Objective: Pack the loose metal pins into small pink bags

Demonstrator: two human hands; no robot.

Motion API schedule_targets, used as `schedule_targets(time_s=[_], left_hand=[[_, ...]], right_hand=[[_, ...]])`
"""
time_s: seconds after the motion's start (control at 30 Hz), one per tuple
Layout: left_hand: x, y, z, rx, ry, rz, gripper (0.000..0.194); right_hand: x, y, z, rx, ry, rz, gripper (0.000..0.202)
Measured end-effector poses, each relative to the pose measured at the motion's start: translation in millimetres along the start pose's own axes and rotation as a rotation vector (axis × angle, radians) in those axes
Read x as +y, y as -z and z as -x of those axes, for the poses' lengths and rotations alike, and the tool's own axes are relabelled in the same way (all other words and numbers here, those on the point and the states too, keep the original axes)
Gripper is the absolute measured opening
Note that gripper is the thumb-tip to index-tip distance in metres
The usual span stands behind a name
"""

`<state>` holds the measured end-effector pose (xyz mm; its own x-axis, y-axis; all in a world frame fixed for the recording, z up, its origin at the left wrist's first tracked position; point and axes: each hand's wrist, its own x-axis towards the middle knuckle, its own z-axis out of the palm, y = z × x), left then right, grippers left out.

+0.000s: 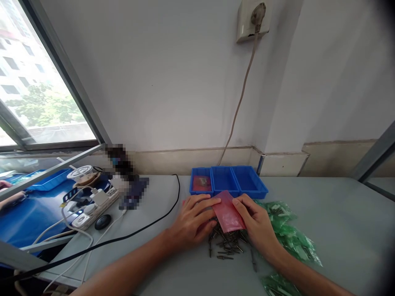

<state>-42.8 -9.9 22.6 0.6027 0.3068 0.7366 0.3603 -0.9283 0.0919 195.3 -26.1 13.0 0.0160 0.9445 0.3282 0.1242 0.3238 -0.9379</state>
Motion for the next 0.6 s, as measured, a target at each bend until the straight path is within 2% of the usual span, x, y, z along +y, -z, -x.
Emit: schedule_targets(time_s=[0.1,0.3,0.5,0.6], left_hand=[[0,0.2,0,0.011,0.003,-0.016,0.027],[-6,-4.2,5,0.027,0.055,0.009,0.044],[-4,-9.5,5,0.094,0.208,0.047,0.040],[-1,-8.7,2,0.093,0.299,0.110,0.037]], right_hand=[[-1,0,-1,0.006,0.025,0.018,0.040],[-5,1,-1,0.040,0.021,0.028,0.048],[-9,2,4,-0.042,-0.060,-0.039,0.047],[-14,1,6,-0.052,-0.023,0.007,0.042]])
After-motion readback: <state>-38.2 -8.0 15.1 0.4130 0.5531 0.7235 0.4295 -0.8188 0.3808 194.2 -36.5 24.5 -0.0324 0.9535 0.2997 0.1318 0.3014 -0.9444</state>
